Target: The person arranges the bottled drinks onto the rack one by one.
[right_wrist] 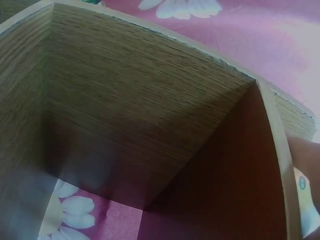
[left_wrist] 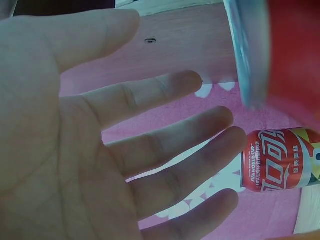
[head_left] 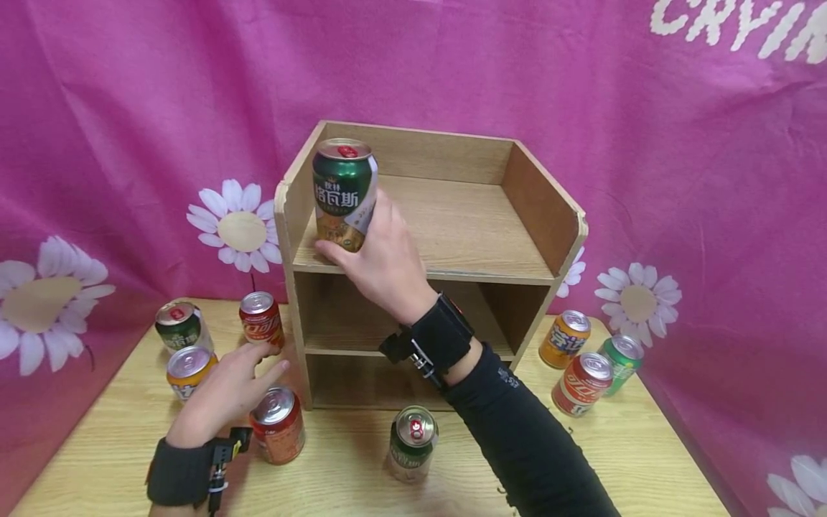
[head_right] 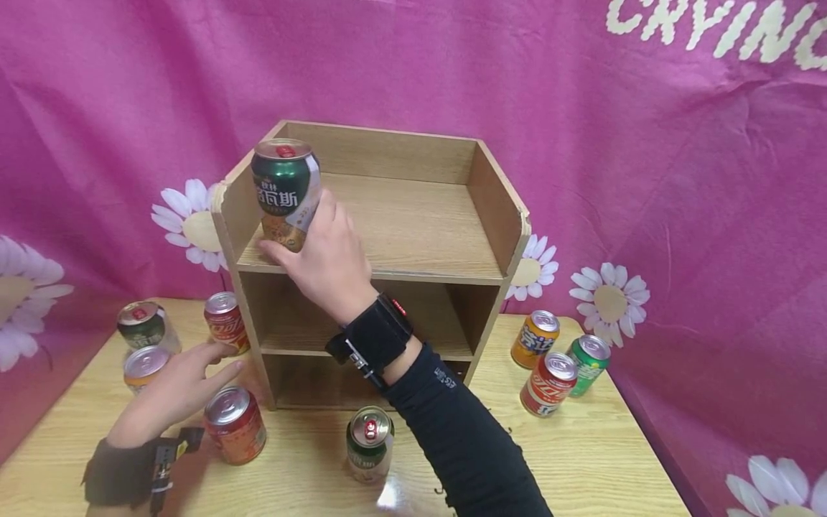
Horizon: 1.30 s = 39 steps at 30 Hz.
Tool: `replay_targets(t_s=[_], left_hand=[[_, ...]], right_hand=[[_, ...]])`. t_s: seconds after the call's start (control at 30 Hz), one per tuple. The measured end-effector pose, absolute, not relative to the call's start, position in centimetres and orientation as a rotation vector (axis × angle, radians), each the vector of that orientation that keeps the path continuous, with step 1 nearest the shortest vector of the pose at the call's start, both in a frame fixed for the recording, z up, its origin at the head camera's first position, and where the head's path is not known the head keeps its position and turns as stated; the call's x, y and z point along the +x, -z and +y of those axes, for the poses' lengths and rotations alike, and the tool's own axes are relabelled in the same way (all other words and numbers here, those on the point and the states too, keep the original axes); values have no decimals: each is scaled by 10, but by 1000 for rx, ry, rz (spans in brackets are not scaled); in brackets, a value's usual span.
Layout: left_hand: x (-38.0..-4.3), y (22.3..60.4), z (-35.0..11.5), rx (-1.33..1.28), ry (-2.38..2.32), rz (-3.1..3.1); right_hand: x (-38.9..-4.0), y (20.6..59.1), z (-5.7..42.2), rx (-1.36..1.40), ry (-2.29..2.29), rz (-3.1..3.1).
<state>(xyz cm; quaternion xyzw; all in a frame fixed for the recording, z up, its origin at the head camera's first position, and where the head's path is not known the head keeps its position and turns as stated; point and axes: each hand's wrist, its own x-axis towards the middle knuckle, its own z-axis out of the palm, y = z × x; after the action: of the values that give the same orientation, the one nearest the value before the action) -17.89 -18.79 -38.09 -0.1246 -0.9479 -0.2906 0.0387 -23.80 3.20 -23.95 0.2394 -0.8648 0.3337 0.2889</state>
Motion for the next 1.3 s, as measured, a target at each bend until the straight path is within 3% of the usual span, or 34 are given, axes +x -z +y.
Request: replay_targets(t_s=[1.3], left_hand=[[-178, 379, -188, -355, 902, -2940]], right_hand=[[-238, 235, 32, 629, -901, -2489]])
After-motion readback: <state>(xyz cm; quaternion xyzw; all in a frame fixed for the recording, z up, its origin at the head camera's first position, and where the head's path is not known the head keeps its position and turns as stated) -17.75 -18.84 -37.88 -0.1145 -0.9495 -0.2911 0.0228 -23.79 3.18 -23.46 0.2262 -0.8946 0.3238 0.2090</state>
